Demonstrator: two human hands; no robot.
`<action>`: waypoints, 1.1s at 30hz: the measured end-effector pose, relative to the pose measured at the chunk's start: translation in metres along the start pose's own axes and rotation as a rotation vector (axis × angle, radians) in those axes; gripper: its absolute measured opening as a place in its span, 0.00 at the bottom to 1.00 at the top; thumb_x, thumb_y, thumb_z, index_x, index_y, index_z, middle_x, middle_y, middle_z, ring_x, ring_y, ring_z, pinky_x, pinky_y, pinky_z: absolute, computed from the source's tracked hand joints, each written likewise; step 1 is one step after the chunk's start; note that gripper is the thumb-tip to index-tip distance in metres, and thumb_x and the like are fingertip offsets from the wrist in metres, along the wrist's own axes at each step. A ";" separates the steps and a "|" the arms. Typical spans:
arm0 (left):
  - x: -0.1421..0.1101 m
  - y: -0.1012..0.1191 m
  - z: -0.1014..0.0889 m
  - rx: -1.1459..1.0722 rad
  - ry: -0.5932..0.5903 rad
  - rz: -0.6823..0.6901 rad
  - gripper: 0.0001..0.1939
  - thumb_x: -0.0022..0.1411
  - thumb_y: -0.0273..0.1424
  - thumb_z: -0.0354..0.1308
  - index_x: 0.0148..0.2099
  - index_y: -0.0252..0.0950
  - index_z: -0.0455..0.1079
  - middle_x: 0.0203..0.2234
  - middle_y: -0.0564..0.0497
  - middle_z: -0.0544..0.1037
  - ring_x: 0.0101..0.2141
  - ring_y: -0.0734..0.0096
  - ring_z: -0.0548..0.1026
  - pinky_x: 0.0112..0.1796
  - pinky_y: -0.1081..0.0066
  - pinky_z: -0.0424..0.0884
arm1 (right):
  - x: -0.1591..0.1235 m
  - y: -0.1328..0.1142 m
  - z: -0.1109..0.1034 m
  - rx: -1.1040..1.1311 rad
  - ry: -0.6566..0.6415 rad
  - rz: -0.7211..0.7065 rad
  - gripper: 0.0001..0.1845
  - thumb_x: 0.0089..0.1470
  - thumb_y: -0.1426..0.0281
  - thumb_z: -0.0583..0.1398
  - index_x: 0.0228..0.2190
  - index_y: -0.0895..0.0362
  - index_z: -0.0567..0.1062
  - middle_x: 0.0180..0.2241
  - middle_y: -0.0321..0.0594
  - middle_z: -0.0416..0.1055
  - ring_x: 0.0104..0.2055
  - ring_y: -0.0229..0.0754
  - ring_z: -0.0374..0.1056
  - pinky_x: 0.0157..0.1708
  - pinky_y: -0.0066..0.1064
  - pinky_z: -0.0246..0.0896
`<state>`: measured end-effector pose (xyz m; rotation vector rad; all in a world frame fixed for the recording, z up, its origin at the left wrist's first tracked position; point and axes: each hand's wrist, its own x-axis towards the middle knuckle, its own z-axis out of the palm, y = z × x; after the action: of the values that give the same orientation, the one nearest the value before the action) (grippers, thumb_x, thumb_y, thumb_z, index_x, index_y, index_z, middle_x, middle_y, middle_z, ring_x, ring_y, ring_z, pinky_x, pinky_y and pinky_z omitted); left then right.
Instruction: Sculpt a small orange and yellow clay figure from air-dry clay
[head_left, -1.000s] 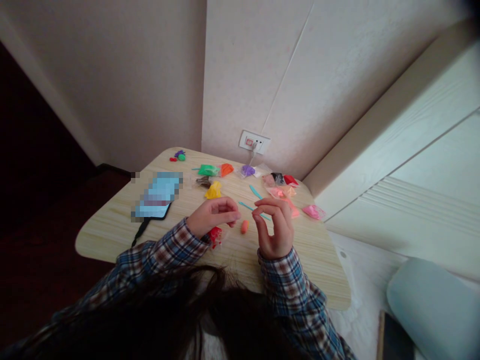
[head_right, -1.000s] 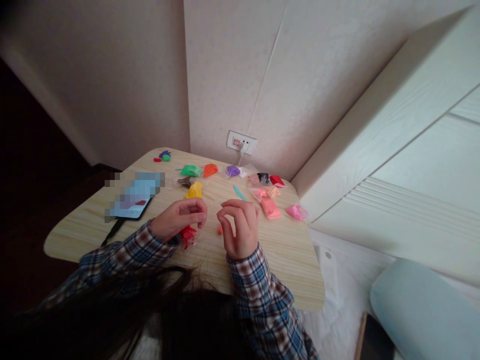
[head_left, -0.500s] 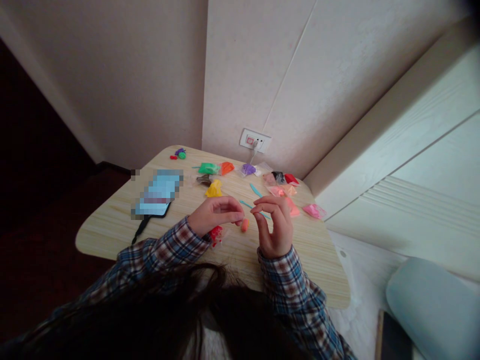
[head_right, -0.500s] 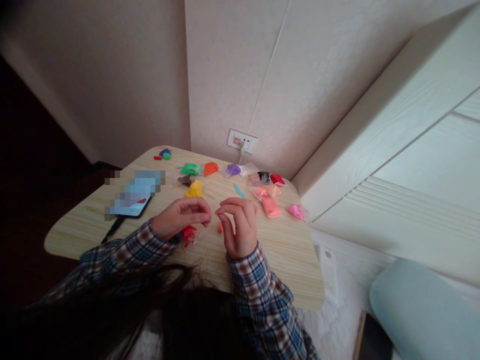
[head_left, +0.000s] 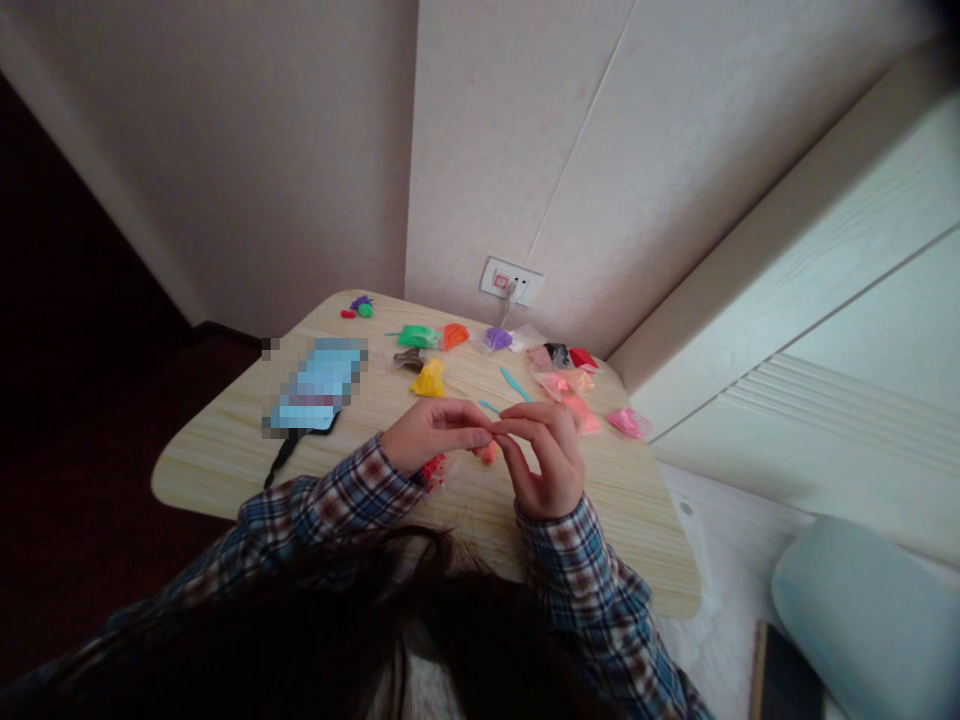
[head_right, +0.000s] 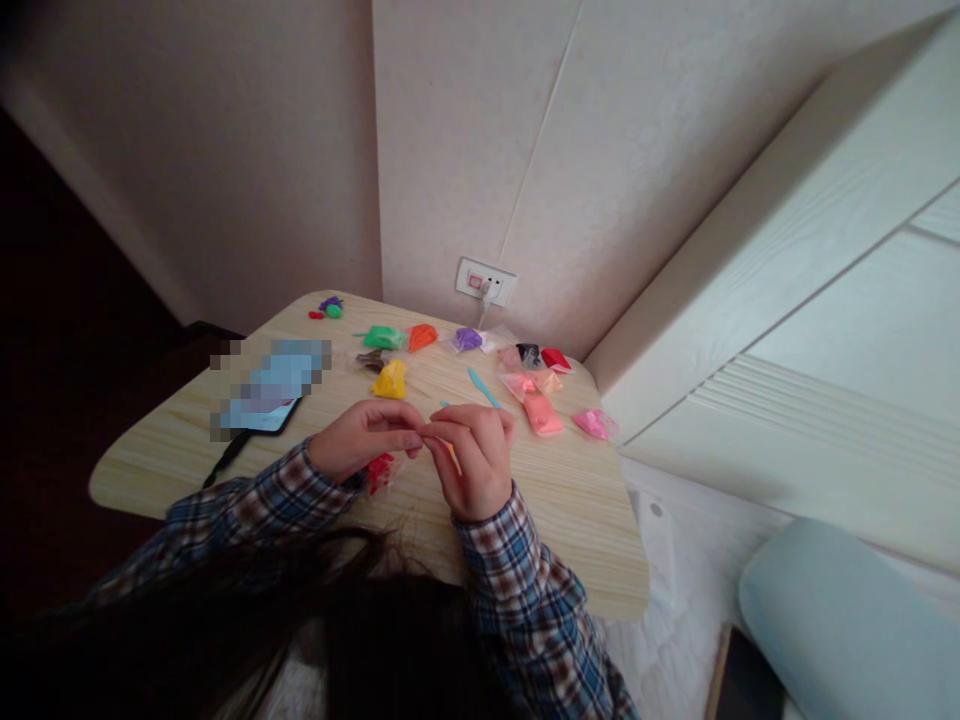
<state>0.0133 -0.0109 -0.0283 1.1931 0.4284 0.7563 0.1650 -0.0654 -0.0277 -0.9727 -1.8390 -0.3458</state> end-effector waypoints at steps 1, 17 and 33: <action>0.000 0.001 0.001 0.001 0.004 -0.005 0.10 0.45 0.31 0.66 0.28 0.29 0.70 0.19 0.54 0.74 0.24 0.77 0.71 0.30 0.75 0.68 | 0.000 0.000 -0.001 0.004 0.002 -0.002 0.06 0.53 0.75 0.58 0.34 0.54 0.71 0.32 0.38 0.71 0.36 0.40 0.67 0.37 0.37 0.57; -0.003 0.004 -0.002 0.096 -0.001 0.008 0.10 0.45 0.32 0.65 0.24 0.30 0.69 0.16 0.56 0.71 0.20 0.81 0.66 0.26 0.78 0.64 | 0.002 0.004 -0.004 0.196 -0.099 0.112 0.02 0.52 0.73 0.59 0.30 0.55 0.72 0.32 0.39 0.71 0.37 0.42 0.67 0.38 0.39 0.60; -0.004 0.006 -0.002 0.130 0.051 -0.030 0.09 0.43 0.30 0.64 0.21 0.30 0.70 0.14 0.56 0.70 0.18 0.81 0.65 0.23 0.78 0.62 | 0.001 0.007 -0.003 0.235 -0.155 0.146 0.02 0.52 0.71 0.58 0.30 0.55 0.72 0.34 0.39 0.71 0.39 0.42 0.67 0.40 0.38 0.59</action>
<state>0.0073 -0.0109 -0.0237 1.2879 0.5428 0.7431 0.1717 -0.0621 -0.0264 -0.9836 -1.8843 0.0356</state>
